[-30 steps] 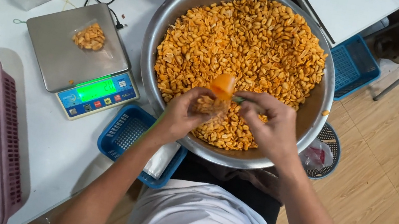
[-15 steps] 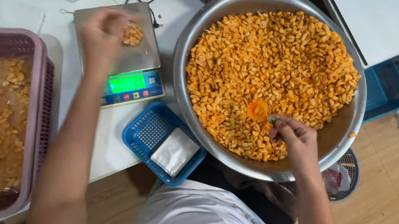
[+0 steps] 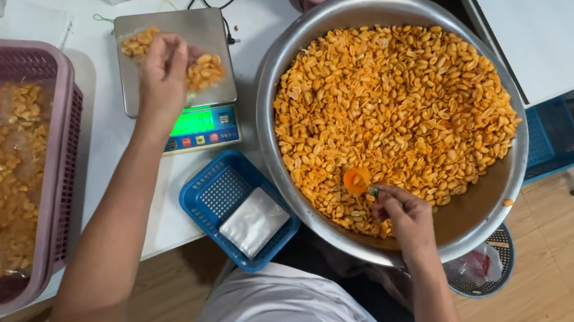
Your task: Packing small snacks from a large bowl into individual plastic bags, occasionally weighing them on a digital scale.
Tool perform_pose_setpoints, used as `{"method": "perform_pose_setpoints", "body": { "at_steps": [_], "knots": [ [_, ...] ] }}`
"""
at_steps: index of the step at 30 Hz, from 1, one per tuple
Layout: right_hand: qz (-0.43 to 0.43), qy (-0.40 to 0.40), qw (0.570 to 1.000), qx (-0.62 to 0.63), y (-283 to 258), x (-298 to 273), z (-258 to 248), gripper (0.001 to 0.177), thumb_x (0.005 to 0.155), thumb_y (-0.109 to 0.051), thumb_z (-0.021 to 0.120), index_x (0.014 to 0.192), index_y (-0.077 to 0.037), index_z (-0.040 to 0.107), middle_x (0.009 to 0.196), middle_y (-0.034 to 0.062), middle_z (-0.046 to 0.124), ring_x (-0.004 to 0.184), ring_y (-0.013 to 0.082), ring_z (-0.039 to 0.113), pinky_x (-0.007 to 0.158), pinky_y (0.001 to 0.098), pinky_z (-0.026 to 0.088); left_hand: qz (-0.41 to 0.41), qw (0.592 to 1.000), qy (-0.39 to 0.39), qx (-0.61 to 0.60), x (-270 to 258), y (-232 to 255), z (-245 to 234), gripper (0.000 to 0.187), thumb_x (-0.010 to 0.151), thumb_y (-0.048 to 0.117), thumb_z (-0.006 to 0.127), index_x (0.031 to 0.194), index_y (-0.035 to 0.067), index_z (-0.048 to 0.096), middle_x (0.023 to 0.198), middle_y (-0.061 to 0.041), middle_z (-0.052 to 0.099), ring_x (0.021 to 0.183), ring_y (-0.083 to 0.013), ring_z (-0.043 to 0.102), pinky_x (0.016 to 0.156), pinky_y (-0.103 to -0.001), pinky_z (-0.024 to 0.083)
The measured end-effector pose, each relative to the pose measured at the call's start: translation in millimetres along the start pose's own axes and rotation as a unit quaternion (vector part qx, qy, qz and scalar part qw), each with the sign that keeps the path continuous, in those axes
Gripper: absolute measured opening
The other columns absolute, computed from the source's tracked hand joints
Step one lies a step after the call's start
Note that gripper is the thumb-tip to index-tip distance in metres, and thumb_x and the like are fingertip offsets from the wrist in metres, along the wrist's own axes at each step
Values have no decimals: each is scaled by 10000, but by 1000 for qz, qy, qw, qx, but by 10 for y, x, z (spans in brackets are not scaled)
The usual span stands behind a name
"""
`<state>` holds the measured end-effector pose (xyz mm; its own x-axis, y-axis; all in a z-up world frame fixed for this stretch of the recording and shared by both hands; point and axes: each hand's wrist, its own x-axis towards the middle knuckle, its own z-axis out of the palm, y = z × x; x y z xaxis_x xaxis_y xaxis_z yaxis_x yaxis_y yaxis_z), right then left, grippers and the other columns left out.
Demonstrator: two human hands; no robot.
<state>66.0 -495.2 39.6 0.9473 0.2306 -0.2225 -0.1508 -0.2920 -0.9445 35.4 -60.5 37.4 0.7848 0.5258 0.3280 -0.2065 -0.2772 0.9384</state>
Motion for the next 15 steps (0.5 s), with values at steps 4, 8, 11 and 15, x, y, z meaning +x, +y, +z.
{"method": "perform_pose_setpoints", "body": {
  "at_steps": [4, 8, 11, 15],
  "knots": [
    [23, -10, 1000, 17, 35, 35, -18, 295, 946, 22, 559, 1162, 177, 688, 757, 261, 701, 658, 271, 675, 617, 377, 585, -233, 941, -36, -241, -318, -39, 354, 256, 1067, 430, 386, 999, 233, 535, 959, 53, 674, 902, -111, 695, 870, -323, 572],
    [14, -12, 999, 28, 168, 72, -39, 291, 933, 24, 562, 1144, 177, 691, 750, 244, 693, 647, 260, 685, 572, 349, 588, -353, 867, -152, -316, -803, 818, 840, 244, 915, 50, 652, 1154, 98, 650, 1006, -57, 690, 911, -206, 718, 818, -351, 593],
    [16, -8, 999, 32, 180, 68, -42, 289, 932, 18, 566, 1144, 169, 692, 753, 237, 687, 654, 252, 677, 579, 349, 587, -286, 881, -215, -310, -1056, 846, 1118, 337, 916, 60, 655, 1248, 45, 705, 1038, -66, 714, 950, -160, 705, 848, -318, 585],
    [23, -8, 999, 36, 170, 65, -42, 289, 941, 25, 569, 1155, 181, 685, 767, 263, 695, 657, 265, 673, 579, 367, 584, -263, 882, -239, -309, -1211, 906, 1383, 263, 960, 125, 645, 1179, 36, 761, 1012, -101, 771, 942, -121, 712, 856, -300, 600]
  ]
}}
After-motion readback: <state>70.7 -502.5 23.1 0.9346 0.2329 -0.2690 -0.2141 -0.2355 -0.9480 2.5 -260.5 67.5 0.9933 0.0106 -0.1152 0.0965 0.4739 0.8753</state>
